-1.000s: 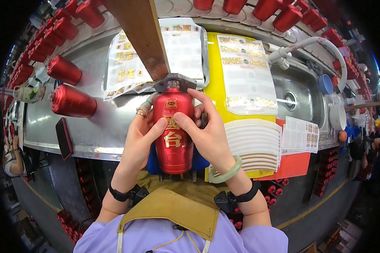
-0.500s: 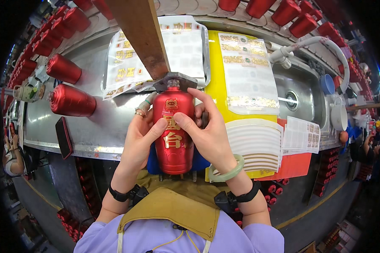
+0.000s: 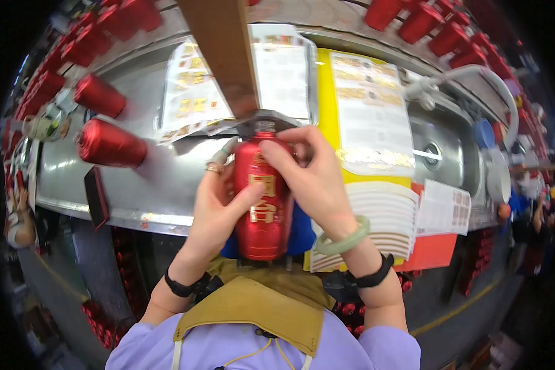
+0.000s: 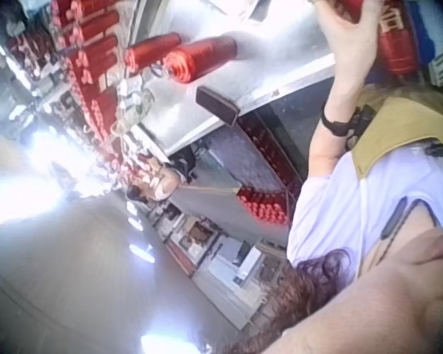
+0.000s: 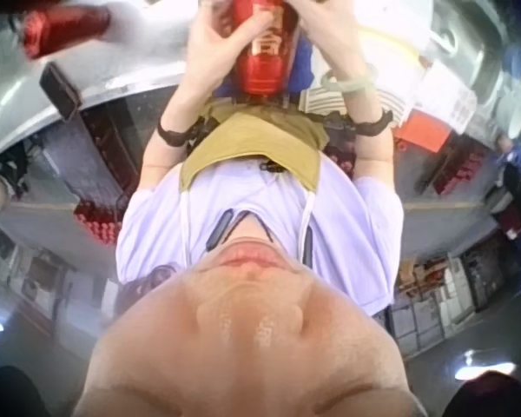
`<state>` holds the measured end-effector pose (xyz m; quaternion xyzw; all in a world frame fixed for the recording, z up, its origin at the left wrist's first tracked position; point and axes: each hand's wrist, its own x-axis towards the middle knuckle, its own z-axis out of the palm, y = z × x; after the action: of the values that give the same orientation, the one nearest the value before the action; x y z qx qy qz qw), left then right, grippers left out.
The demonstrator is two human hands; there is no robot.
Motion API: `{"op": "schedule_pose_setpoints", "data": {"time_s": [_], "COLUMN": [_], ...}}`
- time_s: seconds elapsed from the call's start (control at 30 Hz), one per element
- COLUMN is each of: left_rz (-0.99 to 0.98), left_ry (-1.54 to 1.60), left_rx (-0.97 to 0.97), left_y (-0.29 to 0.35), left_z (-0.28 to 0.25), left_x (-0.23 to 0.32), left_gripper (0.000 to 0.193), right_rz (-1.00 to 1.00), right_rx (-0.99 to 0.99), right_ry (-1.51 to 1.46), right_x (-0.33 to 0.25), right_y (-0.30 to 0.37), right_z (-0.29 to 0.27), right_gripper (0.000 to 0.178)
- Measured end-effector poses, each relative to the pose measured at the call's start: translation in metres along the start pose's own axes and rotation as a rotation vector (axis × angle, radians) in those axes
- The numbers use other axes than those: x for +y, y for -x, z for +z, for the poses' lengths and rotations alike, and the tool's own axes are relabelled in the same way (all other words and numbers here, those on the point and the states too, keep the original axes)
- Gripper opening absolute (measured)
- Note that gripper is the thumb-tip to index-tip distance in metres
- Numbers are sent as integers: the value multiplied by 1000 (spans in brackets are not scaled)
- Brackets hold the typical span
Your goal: Applying and smoothing gold stickers onto red liquor bottles in a factory setting.
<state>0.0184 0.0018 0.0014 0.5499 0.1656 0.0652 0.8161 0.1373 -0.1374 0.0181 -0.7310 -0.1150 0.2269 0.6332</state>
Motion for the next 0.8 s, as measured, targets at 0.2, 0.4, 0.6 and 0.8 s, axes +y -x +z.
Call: {"op": "schedule_pose_setpoints", "data": {"time_s": [0.2, 0.4, 0.6, 0.8], "left_rz": [572, -56, -314, -332], "left_ry": [-685, -1575, -1431, -1596], "left_rx": [488, 1496, 1320, 1323], "left_y": [41, 61, 61, 59], "left_z": [-68, -300, -354, -348], "left_x": [2, 54, 49, 54], "left_gripper": [78, 94, 89, 80], "right_rz": [99, -34, -92, -79], "right_rx": [-54, -59, -77, -94], "right_ry": [-178, -216, -238, -158], "right_x": [-7, -6, -7, -13], "right_y": [7, 11, 22, 24], "right_z": [-17, -34, -24, -31], "right_gripper": [26, 33, 35, 32]}}
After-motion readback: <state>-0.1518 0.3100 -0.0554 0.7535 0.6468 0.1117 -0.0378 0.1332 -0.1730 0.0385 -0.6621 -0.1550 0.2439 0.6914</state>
